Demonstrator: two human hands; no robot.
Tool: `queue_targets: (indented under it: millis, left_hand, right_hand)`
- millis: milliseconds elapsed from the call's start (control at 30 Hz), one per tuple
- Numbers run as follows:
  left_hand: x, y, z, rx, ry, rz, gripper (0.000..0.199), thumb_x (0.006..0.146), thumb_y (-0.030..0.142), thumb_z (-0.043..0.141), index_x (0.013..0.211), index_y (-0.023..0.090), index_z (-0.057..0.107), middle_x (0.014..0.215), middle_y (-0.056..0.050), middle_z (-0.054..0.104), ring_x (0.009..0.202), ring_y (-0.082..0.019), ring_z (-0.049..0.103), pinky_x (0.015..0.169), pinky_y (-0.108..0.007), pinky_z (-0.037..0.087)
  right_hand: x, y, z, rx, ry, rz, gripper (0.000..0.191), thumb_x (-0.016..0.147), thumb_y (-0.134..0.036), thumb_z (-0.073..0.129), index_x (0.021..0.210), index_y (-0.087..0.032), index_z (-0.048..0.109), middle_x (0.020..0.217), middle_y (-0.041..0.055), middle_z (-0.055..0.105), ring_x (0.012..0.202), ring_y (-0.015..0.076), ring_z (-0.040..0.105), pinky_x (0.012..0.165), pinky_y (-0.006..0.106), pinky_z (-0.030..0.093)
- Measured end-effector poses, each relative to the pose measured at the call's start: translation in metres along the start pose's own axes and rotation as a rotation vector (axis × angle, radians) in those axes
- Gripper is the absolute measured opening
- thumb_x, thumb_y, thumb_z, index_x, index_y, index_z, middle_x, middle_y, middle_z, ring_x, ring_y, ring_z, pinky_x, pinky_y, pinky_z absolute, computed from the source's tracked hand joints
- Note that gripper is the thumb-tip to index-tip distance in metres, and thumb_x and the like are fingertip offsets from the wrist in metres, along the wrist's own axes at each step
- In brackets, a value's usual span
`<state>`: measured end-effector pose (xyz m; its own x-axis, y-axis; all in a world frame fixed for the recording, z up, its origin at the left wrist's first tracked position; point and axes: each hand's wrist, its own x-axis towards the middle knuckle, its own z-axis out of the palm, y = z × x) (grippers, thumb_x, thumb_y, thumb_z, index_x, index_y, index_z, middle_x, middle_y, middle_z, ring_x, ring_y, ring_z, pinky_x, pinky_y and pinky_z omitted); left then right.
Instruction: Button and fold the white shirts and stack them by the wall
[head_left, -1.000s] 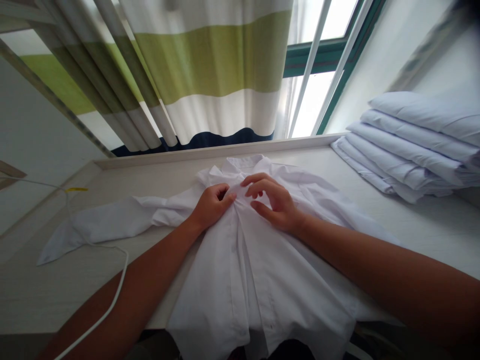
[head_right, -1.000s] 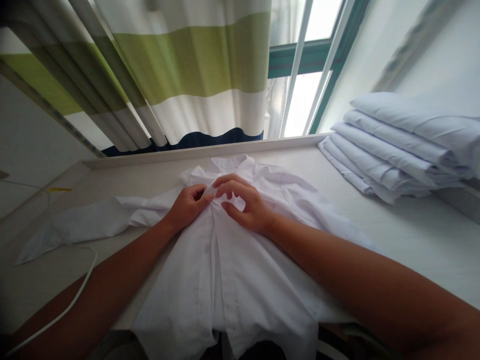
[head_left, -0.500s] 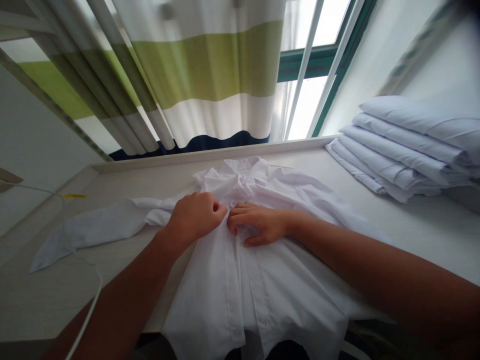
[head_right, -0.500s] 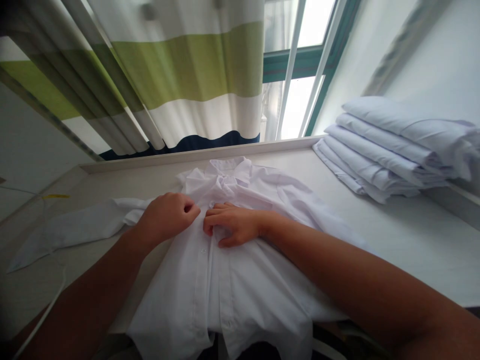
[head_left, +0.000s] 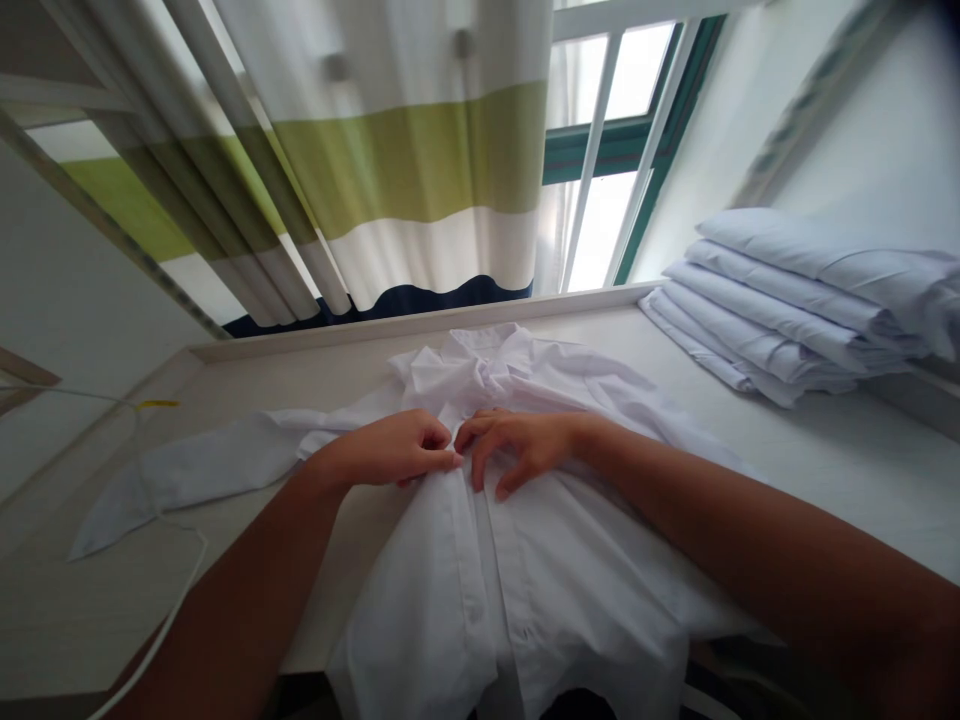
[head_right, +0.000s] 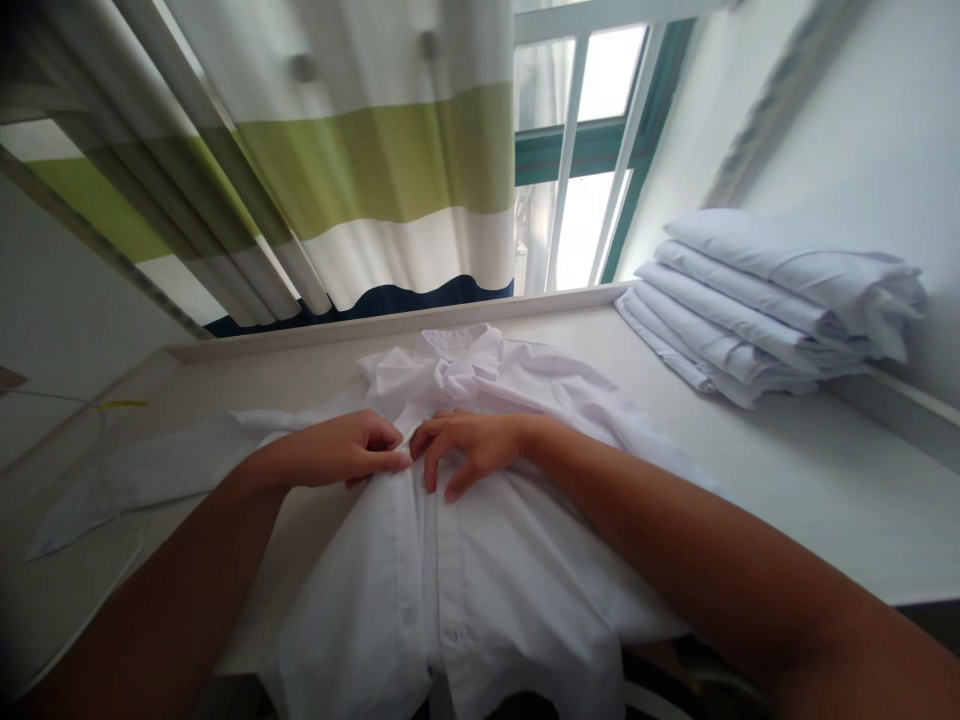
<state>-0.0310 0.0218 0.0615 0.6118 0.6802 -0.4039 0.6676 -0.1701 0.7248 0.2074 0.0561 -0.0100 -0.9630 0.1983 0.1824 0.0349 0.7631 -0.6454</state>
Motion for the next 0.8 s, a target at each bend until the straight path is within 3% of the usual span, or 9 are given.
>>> queue_targets:
  millis: [100, 200, 333, 400, 467, 567, 733, 800]
  left_hand:
    - [-0.005, 0.003, -0.007, -0.106, 0.065, 0.025, 0.036, 0.083, 0.045, 0.068, 0.06, 0.019, 0.055, 0.049, 0.004, 0.047, 0.044, -0.01, 0.042, 0.044, -0.023, 0.028]
    - [0.004, 0.0, 0.001, -0.282, 0.129, 0.059, 0.034, 0.084, 0.045, 0.067, 0.067, 0.017, 0.059, 0.056, 0.004, 0.048, 0.048, -0.009, 0.041, 0.046, -0.022, 0.031]
    - [0.034, -0.01, 0.029, -0.441, 0.473, 0.166, 0.036, 0.087, 0.048, 0.064, 0.07, 0.016, 0.058, 0.062, 0.003, 0.05, 0.054, -0.009, 0.042, 0.05, -0.022, 0.034]
    - [0.047, -0.016, 0.041, -0.444, 0.582, 0.196, 0.038, 0.088, 0.049, 0.061, 0.071, 0.016, 0.058, 0.066, 0.003, 0.052, 0.058, -0.01, 0.043, 0.053, -0.022, 0.035]
    - [0.055, -0.02, 0.048, -0.449, 0.583, 0.193, 0.039, 0.09, 0.051, 0.059, 0.075, 0.015, 0.059, 0.069, 0.002, 0.055, 0.061, -0.01, 0.045, 0.055, -0.022, 0.037]
    - [0.058, -0.023, 0.05, -0.464, 0.515, 0.19, 0.041, 0.091, 0.053, 0.057, 0.077, 0.015, 0.058, 0.069, 0.002, 0.054, 0.062, -0.011, 0.045, 0.056, -0.022, 0.036]
    - [0.053, -0.025, 0.044, -0.566, 0.358, 0.262, 0.043, 0.09, 0.058, 0.059, 0.082, 0.016, 0.059, 0.071, 0.002, 0.055, 0.061, -0.011, 0.046, 0.056, -0.022, 0.037]
    - [0.052, -0.027, 0.042, -0.585, 0.289, 0.274, 0.043, 0.087, 0.058, 0.064, 0.087, 0.016, 0.062, 0.07, 0.002, 0.055, 0.059, -0.01, 0.047, 0.055, -0.022, 0.037]
  right_hand:
    - [0.001, 0.003, 0.001, 0.03, 0.015, 0.005, 0.017, 0.079, -0.031, 0.082, 0.094, -0.026, 0.078, 0.136, 0.0053, 0.057, 0.128, 0.0259, 0.051, 0.116, 0.045, 0.029]
    - [0.001, 0.004, 0.003, 0.12, 0.074, 0.015, 0.009, 0.077, -0.027, 0.082, 0.084, -0.022, 0.077, 0.123, 0.0049, 0.064, 0.116, 0.024, 0.057, 0.109, 0.042, 0.039]
    - [-0.003, 0.004, 0.0, 0.355, 0.18, 0.057, 0.016, 0.078, -0.033, 0.081, 0.082, -0.019, 0.074, 0.092, 0.0011, 0.068, 0.091, 0.0191, 0.062, 0.09, 0.034, 0.049]
    - [-0.009, 0.005, -0.004, 0.472, 0.201, 0.104, 0.022, 0.077, -0.036, 0.082, 0.082, -0.017, 0.072, 0.08, -0.0015, 0.066, 0.077, 0.0156, 0.06, 0.077, 0.028, 0.049]
    - [-0.014, 0.006, -0.008, 0.556, 0.213, 0.165, 0.025, 0.076, -0.037, 0.082, 0.081, -0.016, 0.071, 0.075, -0.0022, 0.064, 0.07, 0.0131, 0.056, 0.069, 0.025, 0.046]
    - [-0.018, 0.004, -0.015, 0.56, 0.225, 0.213, 0.022, 0.077, -0.033, 0.082, 0.081, -0.014, 0.071, 0.077, -0.0006, 0.066, 0.07, 0.0126, 0.056, 0.069, 0.025, 0.044]
    - [-0.021, -0.024, -0.034, 0.248, 0.206, 0.199, 0.012, 0.083, -0.029, 0.076, 0.084, -0.018, 0.072, 0.082, -0.0005, 0.068, 0.076, 0.0142, 0.058, 0.076, 0.028, 0.046]
    - [-0.022, -0.042, -0.043, 0.058, 0.228, 0.203, 0.008, 0.086, -0.028, 0.073, 0.086, -0.02, 0.072, 0.085, -0.0003, 0.07, 0.079, 0.0162, 0.06, 0.087, 0.033, 0.046]
